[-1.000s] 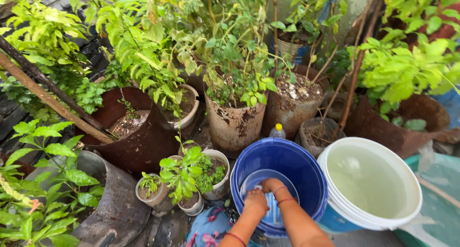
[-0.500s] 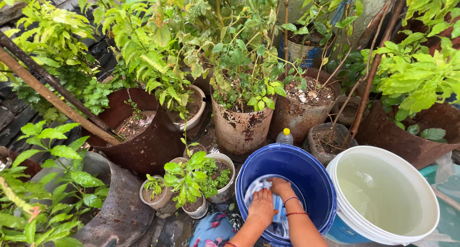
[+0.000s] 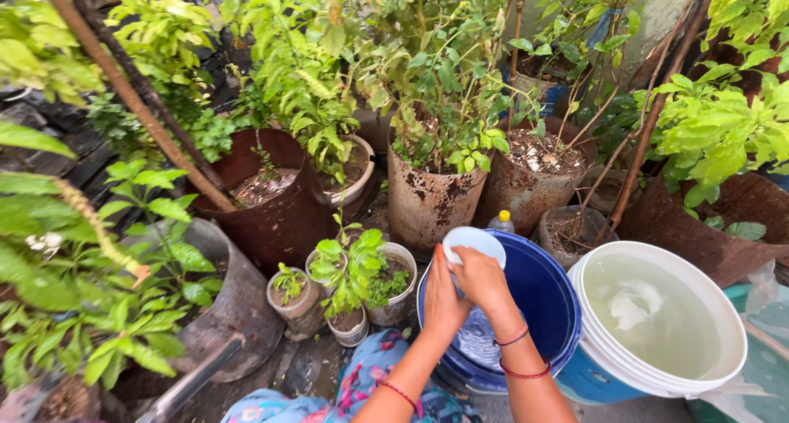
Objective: The person washes a white plastic container by hand, dipping it into a blue bucket of water and scrubbing the interior and exterior surfaces.
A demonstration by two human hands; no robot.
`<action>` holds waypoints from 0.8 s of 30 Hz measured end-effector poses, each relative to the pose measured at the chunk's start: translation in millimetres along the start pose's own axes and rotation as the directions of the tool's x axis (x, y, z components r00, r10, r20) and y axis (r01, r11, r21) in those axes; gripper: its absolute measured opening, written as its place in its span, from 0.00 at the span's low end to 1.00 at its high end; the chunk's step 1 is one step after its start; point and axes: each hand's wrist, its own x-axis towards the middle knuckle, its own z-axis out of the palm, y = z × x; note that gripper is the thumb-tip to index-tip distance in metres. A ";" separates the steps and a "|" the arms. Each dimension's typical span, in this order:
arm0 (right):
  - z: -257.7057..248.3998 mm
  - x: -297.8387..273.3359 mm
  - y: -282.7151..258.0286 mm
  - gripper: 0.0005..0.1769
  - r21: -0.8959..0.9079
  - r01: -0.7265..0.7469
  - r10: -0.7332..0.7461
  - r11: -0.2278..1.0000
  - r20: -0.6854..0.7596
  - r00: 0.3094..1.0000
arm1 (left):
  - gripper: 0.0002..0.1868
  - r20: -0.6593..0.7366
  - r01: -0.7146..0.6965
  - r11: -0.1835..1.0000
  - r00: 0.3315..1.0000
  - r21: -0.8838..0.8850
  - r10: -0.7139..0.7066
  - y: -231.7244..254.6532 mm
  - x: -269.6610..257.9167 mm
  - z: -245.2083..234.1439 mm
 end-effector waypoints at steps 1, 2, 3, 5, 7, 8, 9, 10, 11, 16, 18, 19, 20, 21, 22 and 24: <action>-8.7 -3.2 -18.6 0.20 0.058 0.043 -0.041 0.997 -0.033 0.999 | 0.55 -0.080 0.021 0.999 0.997 -0.030 -0.023 6.4 2.2 -11.7; -18.3 -6.3 -36.3 0.19 0.115 0.088 -0.080 0.989 -0.068 0.994 | 0.55 -0.083 0.024 0.999 0.996 -0.029 -0.026 11.9 4.9 -23.6; -28.6 -9.1 -52.8 0.19 0.119 0.090 -0.083 0.989 -0.065 0.994 | 0.50 -0.184 -0.036 0.996 0.982 0.085 0.052 16.5 7.3 -37.0; -48.0 -12.8 -83.3 0.20 0.295 0.207 -0.174 0.933 -0.135 0.975 | 0.45 -0.275 -0.081 0.975 0.952 0.209 0.138 26.5 13.4 -67.2; -59.1 -12.7 -109.2 0.20 0.322 0.259 -0.222 0.910 -0.149 0.964 | 0.47 -0.287 -0.094 0.951 0.940 0.295 0.182 38.1 19.0 -101.6; -61.2 -9.4 -118.0 0.20 0.345 0.308 -0.265 0.887 -0.167 0.950 | 0.47 -0.288 -0.093 0.950 0.940 0.298 0.182 42.9 24.7 -120.2; -59.2 -5.3 -123.4 0.20 0.348 0.304 -0.262 0.887 -0.164 0.951 | 0.48 -0.305 -0.139 0.937 0.921 0.319 0.241 46.3 28.1 -138.6; -53.6 1.1 -126.5 0.19 0.491 0.327 -0.263 0.808 -0.196 0.945 | 0.49 -0.320 -0.184 0.922 0.899 0.341 0.298 48.9 30.6 -156.4; -45.0 11.2 -128.8 0.18 0.618 0.351 -0.263 0.703 -0.232 0.936 | 0.49 -0.321 -0.184 0.920 0.898 0.346 0.300 50.5 34.6 -175.3; 33.2 74.1 -114.8 0.12 0.984 0.014 0.242 -0.178 0.030 0.970 | 0.62 -0.055 -0.281 0.744 0.919 0.607 0.391 46.4 51.5 -251.9; 74.4 102.1 -102.1 0.12 0.900 -0.125 0.276 -0.418 0.257 0.926 | 0.62 -0.026 -0.298 0.678 0.906 0.672 0.423 43.6 53.6 -270.3; 100.2 113.6 -99.4 0.10 0.840 -0.220 0.235 -0.495 0.374 0.897 | 0.61 0.014 -0.315 0.610 0.895 0.727 0.446 42.2 52.9 -276.8; 125.0 124.8 -97.0 0.09 0.765 -0.310 0.184 -0.565 0.483 0.856 | 0.61 0.014 -0.314 0.609 0.895 0.729 0.445 41.1 53.9 -281.5; 147.7 135.0 -96.3 0.09 0.764 -0.310 0.181 -0.567 0.482 0.857 | 0.59 0.022 -0.312 0.582 0.893 0.751 0.450 40.2 56.8 -286.4; 167.4 142.8 -97.6 0.08 0.730 -0.302 0.166 -0.613 0.493 0.854 | 0.56 0.030 -0.309 0.556 0.891 0.772 0.454 39.5 59.5 -290.2; 189.1 157.0 -104.2 0.08 0.692 -0.296 0.145 -0.658 0.502 0.853 | 0.52 0.024 -0.297 0.481 0.868 0.825 0.495 38.9 65.7 -295.1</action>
